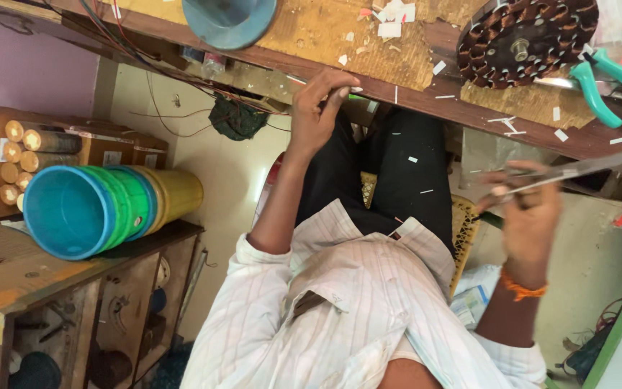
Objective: The person cuts small white plastic pieces with scissors and inserts them into the slots of a circular motor stator. They use pliers to press the pieces into place and repeat the process for multiple slots.
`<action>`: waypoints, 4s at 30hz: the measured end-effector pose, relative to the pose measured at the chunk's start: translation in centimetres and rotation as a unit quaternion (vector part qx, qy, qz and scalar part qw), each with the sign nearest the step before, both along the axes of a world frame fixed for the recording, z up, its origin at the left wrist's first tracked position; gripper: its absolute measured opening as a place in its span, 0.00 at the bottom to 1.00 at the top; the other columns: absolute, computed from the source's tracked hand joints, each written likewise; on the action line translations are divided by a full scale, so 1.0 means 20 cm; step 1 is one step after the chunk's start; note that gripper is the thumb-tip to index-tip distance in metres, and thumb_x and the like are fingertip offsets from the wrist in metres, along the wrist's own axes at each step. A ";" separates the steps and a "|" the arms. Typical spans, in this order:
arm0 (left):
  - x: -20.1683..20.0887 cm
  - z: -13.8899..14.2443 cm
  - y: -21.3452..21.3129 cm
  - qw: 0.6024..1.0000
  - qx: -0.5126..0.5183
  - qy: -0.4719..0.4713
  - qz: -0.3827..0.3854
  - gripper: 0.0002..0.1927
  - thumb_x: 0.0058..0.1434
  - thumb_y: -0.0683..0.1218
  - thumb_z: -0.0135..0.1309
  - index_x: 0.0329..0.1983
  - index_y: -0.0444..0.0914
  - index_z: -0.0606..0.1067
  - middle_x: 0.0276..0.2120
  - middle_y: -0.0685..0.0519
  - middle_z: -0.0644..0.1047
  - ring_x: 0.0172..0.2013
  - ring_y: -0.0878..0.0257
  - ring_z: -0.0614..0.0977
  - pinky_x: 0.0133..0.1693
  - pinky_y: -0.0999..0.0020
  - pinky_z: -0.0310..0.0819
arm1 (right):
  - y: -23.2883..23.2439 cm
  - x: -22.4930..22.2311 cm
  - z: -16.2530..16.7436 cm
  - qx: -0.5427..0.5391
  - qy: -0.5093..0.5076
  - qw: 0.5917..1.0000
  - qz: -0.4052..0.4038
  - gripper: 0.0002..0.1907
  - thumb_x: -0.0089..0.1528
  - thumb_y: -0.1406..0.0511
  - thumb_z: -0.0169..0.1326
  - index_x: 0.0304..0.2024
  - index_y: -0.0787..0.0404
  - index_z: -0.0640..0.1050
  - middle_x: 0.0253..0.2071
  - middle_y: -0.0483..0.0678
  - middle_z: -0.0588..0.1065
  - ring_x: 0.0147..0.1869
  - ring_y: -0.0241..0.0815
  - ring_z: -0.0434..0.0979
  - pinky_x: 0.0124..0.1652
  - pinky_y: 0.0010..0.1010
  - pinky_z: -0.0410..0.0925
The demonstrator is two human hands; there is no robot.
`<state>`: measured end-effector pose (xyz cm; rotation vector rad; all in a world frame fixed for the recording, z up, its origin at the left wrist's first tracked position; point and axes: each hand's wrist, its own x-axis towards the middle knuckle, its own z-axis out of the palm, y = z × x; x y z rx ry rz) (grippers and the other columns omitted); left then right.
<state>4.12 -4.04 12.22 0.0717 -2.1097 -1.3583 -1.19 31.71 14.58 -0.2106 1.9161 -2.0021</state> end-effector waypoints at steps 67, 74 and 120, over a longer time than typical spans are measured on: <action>0.19 -0.22 0.53 0.788 0.558 -0.202 -0.166 0.10 0.69 0.49 0.53 0.47 0.40 0.70 0.48 0.48 0.82 0.42 0.59 0.88 0.22 0.77 0.74 | -0.26 0.12 -0.16 -0.093 -0.024 0.992 0.076 0.31 0.65 0.59 0.68 0.63 0.67 0.70 0.48 0.51 0.80 0.44 0.36 0.80 0.47 0.26 0.75; 0.20 -0.27 0.73 0.788 0.560 -0.215 -0.139 0.10 0.72 0.48 0.57 0.50 0.38 0.74 0.41 0.57 0.77 0.42 0.70 0.78 0.38 0.75 0.73 | -0.34 0.10 -0.12 -0.017 -0.003 1.000 0.023 0.19 0.67 0.71 0.66 0.56 0.68 0.73 0.48 0.54 0.79 0.51 0.40 0.82 0.52 0.29 0.76; 0.13 -0.06 0.47 0.897 0.414 -0.152 -0.043 0.09 0.70 0.44 0.56 0.44 0.31 0.77 0.28 0.50 0.81 0.24 0.67 0.84 0.23 0.76 0.76 | -0.32 0.17 -0.20 0.066 -0.146 0.930 0.331 0.29 0.52 0.72 0.67 0.56 0.68 0.77 0.28 0.40 0.73 0.32 0.28 0.73 0.34 0.23 0.70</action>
